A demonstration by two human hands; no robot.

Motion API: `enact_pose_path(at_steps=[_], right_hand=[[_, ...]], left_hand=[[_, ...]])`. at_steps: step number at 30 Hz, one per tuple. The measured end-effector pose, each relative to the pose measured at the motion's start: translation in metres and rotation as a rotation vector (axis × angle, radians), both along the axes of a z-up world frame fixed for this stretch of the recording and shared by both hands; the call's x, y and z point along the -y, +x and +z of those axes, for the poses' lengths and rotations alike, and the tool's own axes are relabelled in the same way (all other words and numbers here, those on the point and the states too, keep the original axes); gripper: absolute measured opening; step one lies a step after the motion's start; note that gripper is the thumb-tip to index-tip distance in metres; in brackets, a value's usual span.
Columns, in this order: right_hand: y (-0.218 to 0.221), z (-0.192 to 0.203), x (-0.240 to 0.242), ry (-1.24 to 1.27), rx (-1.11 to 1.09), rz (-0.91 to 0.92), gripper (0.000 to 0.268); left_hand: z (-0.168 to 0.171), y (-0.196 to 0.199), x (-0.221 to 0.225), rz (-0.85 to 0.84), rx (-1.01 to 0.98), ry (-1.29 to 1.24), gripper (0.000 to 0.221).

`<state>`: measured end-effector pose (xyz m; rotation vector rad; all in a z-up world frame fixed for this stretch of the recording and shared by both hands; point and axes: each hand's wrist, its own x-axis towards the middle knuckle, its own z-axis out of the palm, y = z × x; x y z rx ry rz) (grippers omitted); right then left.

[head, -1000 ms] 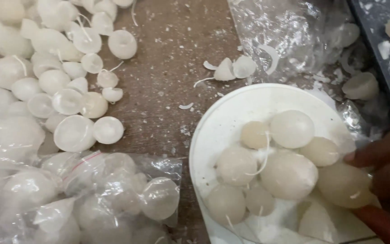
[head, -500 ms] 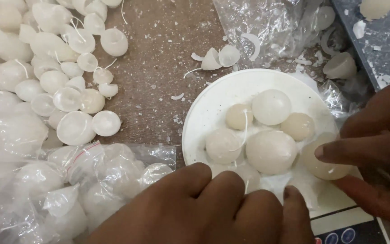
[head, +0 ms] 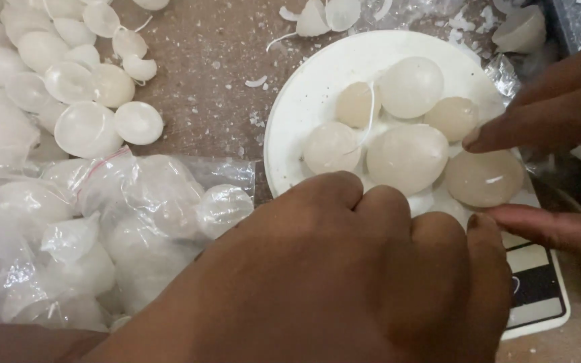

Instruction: The person picks up white wick candles from a large pile on the table and places them one at a time onto a digital kitchen scale to weigh a batch. They then open a clear ziplock bag, transfer the weighed candles into it, and seal the bag.

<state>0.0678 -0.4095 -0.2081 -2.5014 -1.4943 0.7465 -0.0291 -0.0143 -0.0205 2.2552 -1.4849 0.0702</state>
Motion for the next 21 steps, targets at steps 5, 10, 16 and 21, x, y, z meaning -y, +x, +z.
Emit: enact_pose_path(at_steps=[5, 10, 16, 21], right_hand=[[-0.014, 0.056, -0.039, 0.093, 0.011, -0.024, 0.071], [-0.046, 0.066, -0.048, 0.224, 0.004, -0.084, 0.096], [-0.092, 0.086, -0.07, 0.255, 0.274, -0.386, 0.077], [-0.069, 0.093, -0.064, 0.329, 0.222, -0.214, 0.071]], left_hand=[[0.0, -0.005, -0.001, -0.004, -0.137, -0.048, 0.021], [0.0, -0.006, 0.001, -0.005, -0.171, -0.08, 0.021], [0.002, -0.01, 0.003, 0.043, -0.094, -0.037, 0.022], [0.005, -0.009, 0.004, 0.037, -0.04, 0.043, 0.023]])
